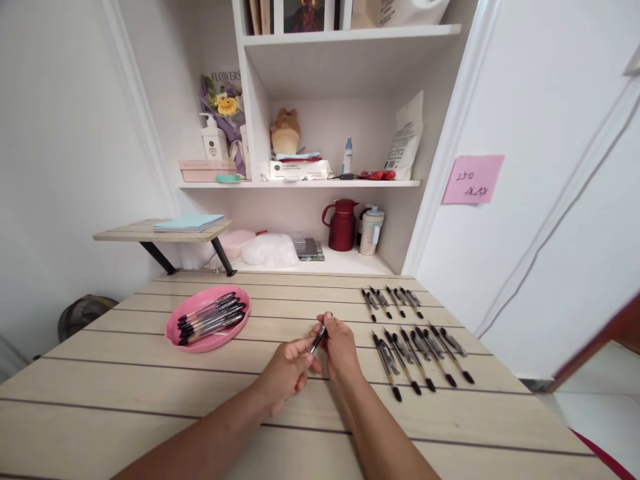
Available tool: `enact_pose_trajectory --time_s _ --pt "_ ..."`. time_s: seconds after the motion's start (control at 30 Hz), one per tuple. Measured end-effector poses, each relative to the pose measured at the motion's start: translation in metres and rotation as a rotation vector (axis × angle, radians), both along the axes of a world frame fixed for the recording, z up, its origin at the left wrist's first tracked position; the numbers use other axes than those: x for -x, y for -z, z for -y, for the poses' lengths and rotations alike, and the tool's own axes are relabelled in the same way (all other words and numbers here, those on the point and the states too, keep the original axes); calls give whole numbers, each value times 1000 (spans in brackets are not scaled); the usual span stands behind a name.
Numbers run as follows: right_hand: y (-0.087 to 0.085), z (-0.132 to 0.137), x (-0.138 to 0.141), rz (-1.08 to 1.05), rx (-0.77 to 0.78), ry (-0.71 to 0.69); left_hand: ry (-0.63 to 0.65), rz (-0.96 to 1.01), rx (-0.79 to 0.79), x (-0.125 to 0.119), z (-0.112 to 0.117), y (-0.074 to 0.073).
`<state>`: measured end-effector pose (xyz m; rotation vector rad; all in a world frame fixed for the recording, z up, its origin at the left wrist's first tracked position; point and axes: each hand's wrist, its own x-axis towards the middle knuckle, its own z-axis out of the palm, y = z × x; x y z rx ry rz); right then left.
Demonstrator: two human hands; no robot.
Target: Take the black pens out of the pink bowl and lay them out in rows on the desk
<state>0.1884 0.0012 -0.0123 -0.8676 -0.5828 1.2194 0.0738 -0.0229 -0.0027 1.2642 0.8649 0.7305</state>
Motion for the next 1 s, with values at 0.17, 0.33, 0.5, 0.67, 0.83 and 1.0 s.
enact_pose_trajectory --time_s 0.17,0.33,0.5,0.67,0.83,1.0 --pt "-9 -4 -25 -142 -78 119 51 75 76 6 3 1" --pt "-11 1 -25 -103 -16 80 -13 113 38 7 2 1" --pt "-11 8 -5 151 52 -18 -128 59 -26 6 0 0" --pt "-7 6 -3 285 67 4 -216 -4 -73 5 -1 1" --pt "-5 5 -7 361 47 30 -143 61 -4 6 -1 1" --pt "-3 5 -6 429 55 64 -117 87 8 7 -3 2"
